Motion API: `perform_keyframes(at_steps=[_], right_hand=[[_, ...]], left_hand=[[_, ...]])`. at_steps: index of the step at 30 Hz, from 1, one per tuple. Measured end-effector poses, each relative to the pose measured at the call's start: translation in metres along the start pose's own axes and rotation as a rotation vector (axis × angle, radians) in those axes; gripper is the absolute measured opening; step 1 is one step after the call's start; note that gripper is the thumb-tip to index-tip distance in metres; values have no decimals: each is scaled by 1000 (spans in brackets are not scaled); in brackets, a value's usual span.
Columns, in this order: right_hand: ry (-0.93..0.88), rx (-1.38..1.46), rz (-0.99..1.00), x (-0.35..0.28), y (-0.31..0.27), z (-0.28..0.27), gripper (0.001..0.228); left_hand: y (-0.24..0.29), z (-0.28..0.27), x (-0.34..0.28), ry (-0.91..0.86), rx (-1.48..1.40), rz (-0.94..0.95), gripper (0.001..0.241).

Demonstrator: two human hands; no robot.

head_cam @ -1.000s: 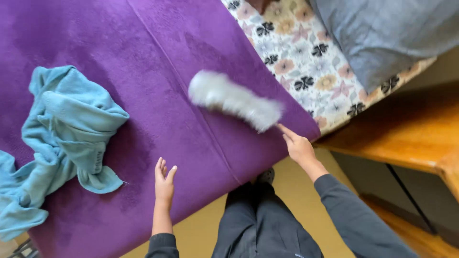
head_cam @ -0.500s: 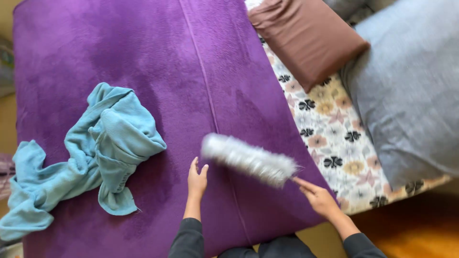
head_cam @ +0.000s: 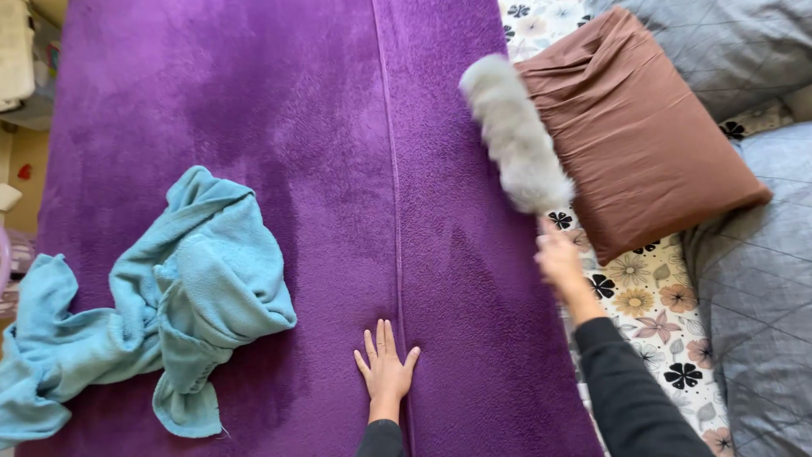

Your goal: The recorder is dusting a bed cover and tidying up objects in a bedroom using a handheld duster.

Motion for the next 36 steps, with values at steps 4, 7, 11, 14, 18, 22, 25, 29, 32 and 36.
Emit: perform_keyframes(at_steps=[4, 7, 11, 14, 18, 22, 25, 29, 32, 36], right_hand=[[-270, -379, -709, -67, 5, 80, 49], [-480, -811, -563, -98, -66, 74, 58], [-197, -720, -464, -57, -125, 41, 54], [27, -333, -737, 13, -57, 48, 44], [-34, -470, -878, -87, -19, 66, 46], [-496, -775, -538, -209, 77, 28, 54], [-462, -684, -522, -246, 136, -30, 55], [43, -965, -72, -260, 198, -136, 50], [367, -830, -203, -225, 271, -216, 51], [683, -1053, -494, -246, 271, -245, 77]], left_hand=[[-8, 7, -10, -43, 48, 6, 95], [0, -3, 6, -114, 56, 5, 96], [-6, 5, 9, -155, -22, -7, 94], [-6, -1, 5, -94, -26, 41, 89], [-36, 29, 4, 272, 37, 217, 69], [-59, 18, -36, 338, 69, 355, 59], [-49, -11, -92, 69, -102, 162, 56], [-67, 87, -162, -332, -952, -308, 85], [-83, 138, -208, -554, -866, -157, 72], [-122, 194, -248, -497, -750, -175, 74]])
Point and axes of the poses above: each hand's wrist, its own x-axis towards the middle knuckle, its own z-axis out of the palm, y = z × x, the point moved 3 cm from there along x, towards the middle knuckle, and after that the axes turned 9 degrees about y, right-handed, at the moved point
